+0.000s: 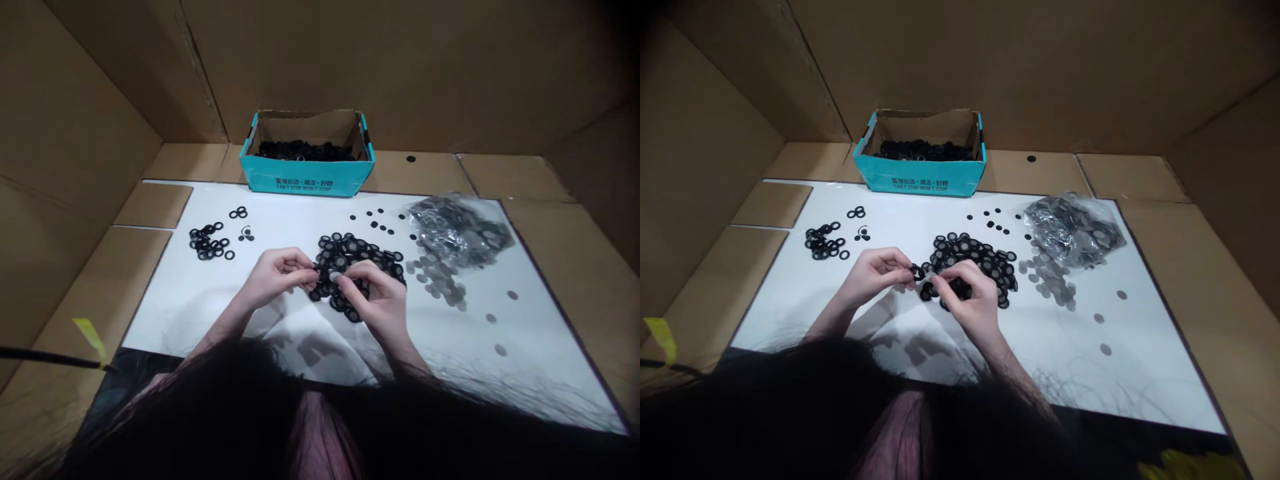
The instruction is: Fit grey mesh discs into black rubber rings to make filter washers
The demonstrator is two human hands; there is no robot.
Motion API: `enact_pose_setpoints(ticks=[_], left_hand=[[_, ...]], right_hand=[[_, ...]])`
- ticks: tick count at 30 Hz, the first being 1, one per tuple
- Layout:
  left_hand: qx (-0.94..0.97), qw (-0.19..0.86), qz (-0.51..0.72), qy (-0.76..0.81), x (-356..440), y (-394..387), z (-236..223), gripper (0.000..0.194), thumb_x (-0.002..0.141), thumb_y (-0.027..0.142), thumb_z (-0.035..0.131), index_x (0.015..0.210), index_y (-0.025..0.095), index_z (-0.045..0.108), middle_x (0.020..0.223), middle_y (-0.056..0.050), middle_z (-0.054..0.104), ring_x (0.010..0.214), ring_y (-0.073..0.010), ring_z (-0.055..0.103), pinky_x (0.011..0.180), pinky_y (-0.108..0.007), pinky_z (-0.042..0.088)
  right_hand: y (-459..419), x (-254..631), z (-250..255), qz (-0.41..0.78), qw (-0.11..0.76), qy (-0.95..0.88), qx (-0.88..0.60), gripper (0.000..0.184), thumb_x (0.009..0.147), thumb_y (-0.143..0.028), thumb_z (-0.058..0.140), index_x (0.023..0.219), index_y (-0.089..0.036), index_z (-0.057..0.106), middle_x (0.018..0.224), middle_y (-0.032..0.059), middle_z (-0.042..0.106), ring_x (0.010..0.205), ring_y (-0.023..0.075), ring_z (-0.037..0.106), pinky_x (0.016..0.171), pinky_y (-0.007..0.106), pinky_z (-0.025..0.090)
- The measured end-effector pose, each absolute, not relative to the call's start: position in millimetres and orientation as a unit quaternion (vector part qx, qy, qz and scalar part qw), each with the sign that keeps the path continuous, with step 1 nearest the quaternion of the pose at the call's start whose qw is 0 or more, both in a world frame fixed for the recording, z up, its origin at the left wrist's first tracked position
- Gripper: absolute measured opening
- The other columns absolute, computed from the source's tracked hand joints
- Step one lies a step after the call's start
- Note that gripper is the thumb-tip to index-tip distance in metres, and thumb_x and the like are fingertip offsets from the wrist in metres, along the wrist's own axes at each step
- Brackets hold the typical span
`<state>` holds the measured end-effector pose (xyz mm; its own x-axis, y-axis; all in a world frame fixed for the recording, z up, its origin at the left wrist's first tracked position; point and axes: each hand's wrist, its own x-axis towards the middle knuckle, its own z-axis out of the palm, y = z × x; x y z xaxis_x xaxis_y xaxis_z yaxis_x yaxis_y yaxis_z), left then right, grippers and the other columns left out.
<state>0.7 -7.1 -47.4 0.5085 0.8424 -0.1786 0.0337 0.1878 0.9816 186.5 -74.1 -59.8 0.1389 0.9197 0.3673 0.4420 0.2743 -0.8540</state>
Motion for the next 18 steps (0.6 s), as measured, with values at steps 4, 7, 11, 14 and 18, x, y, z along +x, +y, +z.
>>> enact_pose_setpoints(ticks=[4, 7, 11, 14, 18], left_hand=[[0.555, 0.676, 0.298, 0.383, 1.3, -8.6, -47.3, 0.022, 0.072, 0.031, 0.078, 0.075, 0.013, 0.066, 0.062, -0.002, 0.07, 0.057, -0.012, 0.066, 0.056, -0.021, 0.052], [0.555, 0.675, 0.298, 0.384, -0.1, -8.2, -47.9, 0.023, 0.073, 0.031, 0.078, 0.073, 0.012, 0.066, 0.061, -0.002, 0.069, 0.056, -0.0111, 0.064, 0.056, -0.021, 0.051], [0.551, 0.667, 0.31, 0.394, -2.5, -7.0, -47.2, 0.024, 0.074, 0.032, 0.078, 0.073, 0.013, 0.064, 0.061, -0.002, 0.068, 0.054, -0.0101, 0.063, 0.052, -0.019, 0.048], [0.551, 0.669, 0.308, 0.392, -2.8, -7.3, -46.7, 0.023, 0.074, 0.031, 0.077, 0.073, 0.013, 0.064, 0.06, -0.001, 0.068, 0.054, -0.0097, 0.063, 0.053, -0.019, 0.048], [0.558, 0.678, 0.3, 0.373, -1.5, -9.4, -47.7, 0.022, 0.075, 0.031, 0.078, 0.074, 0.013, 0.065, 0.063, -0.001, 0.068, 0.056, -0.0095, 0.063, 0.056, -0.019, 0.049]], right_hand=[[-72.4, 183.9, -59.3, 0.232, 0.517, -0.623, -0.539, 0.013, 0.085, -0.021, 0.063, 0.073, -0.022, 0.058, 0.068, 0.0002, 0.06, 0.067, 0.0149, 0.056, 0.064, 0.032, 0.046], [-72.8, 184.0, -56.9, 0.223, 0.519, -0.634, -0.529, 0.013, 0.084, -0.018, 0.063, 0.073, -0.022, 0.058, 0.066, -0.0007, 0.059, 0.066, 0.015, 0.055, 0.063, 0.032, 0.045], [-73.8, 184.7, -52.8, 0.211, 0.524, -0.641, -0.519, 0.015, 0.084, -0.015, 0.062, 0.073, -0.022, 0.056, 0.065, -0.0015, 0.058, 0.065, 0.0143, 0.054, 0.062, 0.031, 0.045], [-74.0, 184.5, -52.0, 0.207, 0.52, -0.649, -0.515, 0.014, 0.083, -0.015, 0.063, 0.073, -0.023, 0.057, 0.066, -0.0011, 0.059, 0.066, 0.0145, 0.055, 0.062, 0.031, 0.045], [-73.2, 182.0, -52.0, 0.197, 0.511, -0.655, -0.521, 0.014, 0.083, -0.017, 0.065, 0.072, -0.023, 0.057, 0.064, -0.0008, 0.06, 0.064, 0.0148, 0.055, 0.061, 0.032, 0.045]])
